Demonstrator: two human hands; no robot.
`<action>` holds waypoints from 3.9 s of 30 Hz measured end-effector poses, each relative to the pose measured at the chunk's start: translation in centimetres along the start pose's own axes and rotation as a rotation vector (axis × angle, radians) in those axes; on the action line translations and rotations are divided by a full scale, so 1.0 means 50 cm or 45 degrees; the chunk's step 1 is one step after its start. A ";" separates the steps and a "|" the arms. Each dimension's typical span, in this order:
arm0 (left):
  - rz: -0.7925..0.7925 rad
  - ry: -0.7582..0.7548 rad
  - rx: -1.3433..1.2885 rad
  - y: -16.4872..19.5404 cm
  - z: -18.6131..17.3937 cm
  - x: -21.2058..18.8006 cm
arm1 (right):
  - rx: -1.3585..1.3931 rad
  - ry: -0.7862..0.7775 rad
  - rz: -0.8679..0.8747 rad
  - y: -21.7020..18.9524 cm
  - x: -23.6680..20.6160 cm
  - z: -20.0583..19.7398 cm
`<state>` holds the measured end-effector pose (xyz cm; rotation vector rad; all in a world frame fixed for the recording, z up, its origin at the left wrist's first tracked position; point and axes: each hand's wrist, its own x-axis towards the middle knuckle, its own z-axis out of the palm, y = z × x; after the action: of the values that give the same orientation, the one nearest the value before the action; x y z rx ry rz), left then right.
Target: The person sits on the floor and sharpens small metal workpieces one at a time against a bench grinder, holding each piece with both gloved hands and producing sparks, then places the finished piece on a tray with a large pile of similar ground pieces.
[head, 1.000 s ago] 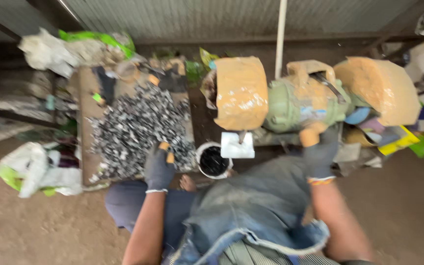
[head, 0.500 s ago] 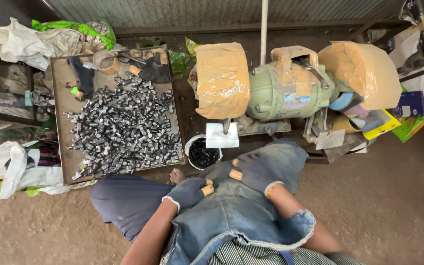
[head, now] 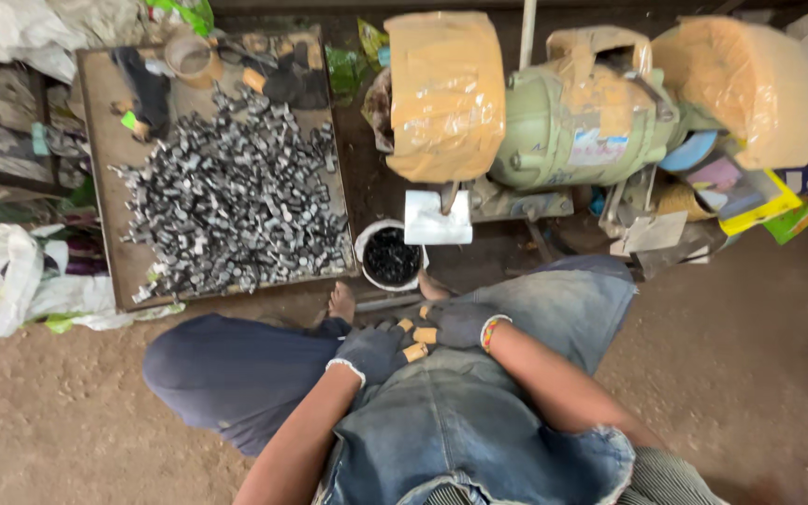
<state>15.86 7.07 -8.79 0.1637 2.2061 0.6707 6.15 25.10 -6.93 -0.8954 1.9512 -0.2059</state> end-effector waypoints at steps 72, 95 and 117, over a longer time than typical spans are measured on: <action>0.488 1.193 -0.190 0.128 -0.346 0.006 | 0.124 1.455 0.066 -0.063 -0.154 -0.208; 0.691 0.866 0.127 0.103 -0.399 0.054 | 0.135 1.271 -0.091 0.020 -0.116 -0.251; 0.770 1.032 -0.010 0.063 -0.383 0.037 | 0.253 1.304 -0.019 0.019 -0.072 -0.257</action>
<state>0.19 2.46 1.81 0.6710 2.9497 1.2360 -3.78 25.47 2.03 -0.7193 2.7701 -1.0048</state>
